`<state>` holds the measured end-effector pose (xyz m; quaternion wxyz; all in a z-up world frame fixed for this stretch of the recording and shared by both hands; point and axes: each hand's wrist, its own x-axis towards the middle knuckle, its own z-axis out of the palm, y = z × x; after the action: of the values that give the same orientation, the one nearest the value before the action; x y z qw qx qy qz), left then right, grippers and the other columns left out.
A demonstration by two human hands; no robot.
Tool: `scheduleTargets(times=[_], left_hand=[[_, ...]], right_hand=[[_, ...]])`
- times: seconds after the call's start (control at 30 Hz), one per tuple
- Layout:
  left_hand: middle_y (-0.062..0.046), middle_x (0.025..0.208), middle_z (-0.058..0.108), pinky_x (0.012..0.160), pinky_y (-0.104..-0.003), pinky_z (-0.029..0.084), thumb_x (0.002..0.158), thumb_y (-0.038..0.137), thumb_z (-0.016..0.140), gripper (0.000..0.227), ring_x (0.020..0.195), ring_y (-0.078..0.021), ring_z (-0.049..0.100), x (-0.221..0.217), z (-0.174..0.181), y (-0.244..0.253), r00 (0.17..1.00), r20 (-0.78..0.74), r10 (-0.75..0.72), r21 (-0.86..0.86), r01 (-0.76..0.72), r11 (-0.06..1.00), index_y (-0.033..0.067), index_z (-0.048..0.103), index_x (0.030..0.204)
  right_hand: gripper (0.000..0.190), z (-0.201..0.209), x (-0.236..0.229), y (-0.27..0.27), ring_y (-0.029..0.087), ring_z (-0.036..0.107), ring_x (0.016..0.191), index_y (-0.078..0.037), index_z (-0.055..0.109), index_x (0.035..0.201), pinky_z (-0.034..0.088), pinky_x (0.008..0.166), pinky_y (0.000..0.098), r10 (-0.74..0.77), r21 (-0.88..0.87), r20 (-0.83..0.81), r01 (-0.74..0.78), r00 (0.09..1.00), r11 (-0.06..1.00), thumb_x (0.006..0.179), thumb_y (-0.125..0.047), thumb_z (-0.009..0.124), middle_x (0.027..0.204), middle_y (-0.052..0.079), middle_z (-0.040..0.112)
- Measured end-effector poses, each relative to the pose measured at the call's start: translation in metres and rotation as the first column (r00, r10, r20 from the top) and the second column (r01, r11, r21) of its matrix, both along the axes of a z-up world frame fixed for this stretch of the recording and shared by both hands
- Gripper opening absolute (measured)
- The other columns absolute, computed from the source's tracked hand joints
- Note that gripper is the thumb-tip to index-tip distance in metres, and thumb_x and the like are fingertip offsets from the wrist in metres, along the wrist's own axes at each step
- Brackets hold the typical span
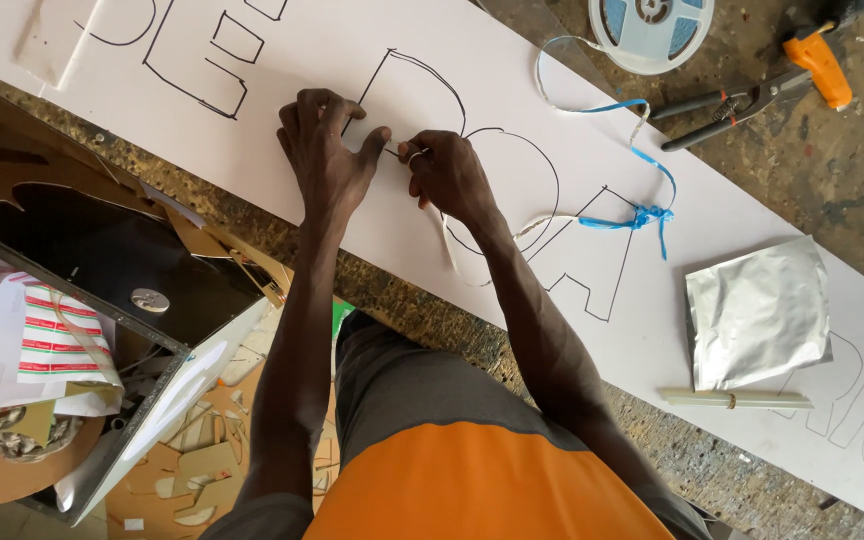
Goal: The person retrieves a small bag of components from a drawer and places it on a workbench. They then use pliers to cut a length of LED strip and proceed to bend and fit the strip along the outlines of letters drawn on a large white board.
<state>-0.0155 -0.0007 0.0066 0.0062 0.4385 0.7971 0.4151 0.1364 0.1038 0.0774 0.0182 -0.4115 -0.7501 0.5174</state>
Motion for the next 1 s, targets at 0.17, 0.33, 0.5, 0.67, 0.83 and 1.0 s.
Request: scheduleTargets(times=[0.17,0.33,0.5,0.67,0.83,1.0], left_hand=[[-0.004,0.122,0.057,0.086,-0.048,0.041,0.090,0.038,0.094,0.035,0.114,-0.0338,0.050,-0.001,-0.005,-0.001,1.000,-0.011,0.000,-0.001,0.000,1.000,0.0182,0.068,0.102],[-0.006,0.122,0.057,0.086,-0.047,0.039,0.092,0.040,0.091,0.035,0.114,-0.0341,0.049,0.001,-0.005,0.000,1.000,-0.031,-0.003,0.022,0.004,1.000,0.0177,0.067,0.104],[-0.006,0.126,0.060,0.090,-0.050,0.045,0.102,0.031,0.089,0.030,0.121,-0.0347,0.056,0.012,-0.007,-0.010,0.993,-0.115,0.006,0.031,-0.003,1.000,0.0162,0.067,0.116],[-0.010,0.136,0.062,0.105,-0.051,0.048,0.114,0.020,0.075,0.020,0.138,-0.0370,0.058,0.033,-0.014,-0.026,0.973,-0.195,-0.122,0.045,0.133,0.990,0.0104,0.071,0.131],[-0.011,0.149,0.063,0.122,-0.059,0.042,0.115,0.031,0.075,0.036,0.145,-0.0354,0.057,0.043,-0.003,-0.030,0.893,-0.383,-0.237,-0.135,0.199,0.971,0.0094,0.076,0.144],[-0.010,0.154,0.063,0.122,-0.060,0.042,0.112,0.034,0.076,0.040,0.147,-0.0368,0.057,0.046,-0.004,-0.030,0.880,-0.413,-0.234,-0.155,0.185,0.970,0.0101,0.078,0.144]], right_hand=[[0.035,0.003,0.019,0.004,0.019,0.076,0.049,-0.006,0.076,0.092,0.060,0.059,0.0323,-0.037,0.020,0.061,0.036,0.997,0.999,0.114,-0.031,0.064,0.066,0.007,0.079],[0.038,0.015,0.039,0.009,0.019,0.071,0.049,-0.007,0.067,0.080,0.057,0.054,0.0329,-0.101,-0.037,0.129,0.106,0.987,0.994,0.114,-0.023,0.069,0.064,0.008,0.074],[0.028,-0.005,0.045,0.008,0.019,0.076,0.049,-0.005,0.077,0.097,0.059,0.051,0.0314,-0.059,0.056,0.037,0.057,0.998,0.997,0.112,-0.025,0.066,0.064,0.008,0.076],[0.021,-0.003,0.047,0.009,0.020,0.078,0.053,-0.002,0.082,0.109,0.065,0.057,0.0318,-0.050,0.055,0.025,0.049,0.998,0.997,0.110,-0.017,0.067,0.066,0.011,0.077],[0.022,-0.002,0.045,0.009,0.020,0.078,0.053,-0.001,0.082,0.112,0.065,0.061,0.0327,-0.040,0.061,0.052,0.037,0.998,0.997,0.111,-0.016,0.066,0.067,0.011,0.078],[0.018,-0.010,0.048,0.014,0.022,0.079,0.053,0.001,0.082,0.111,0.063,0.053,0.0313,-0.037,0.036,0.014,0.036,0.999,0.999,0.107,-0.009,0.068,0.067,0.014,0.078]])
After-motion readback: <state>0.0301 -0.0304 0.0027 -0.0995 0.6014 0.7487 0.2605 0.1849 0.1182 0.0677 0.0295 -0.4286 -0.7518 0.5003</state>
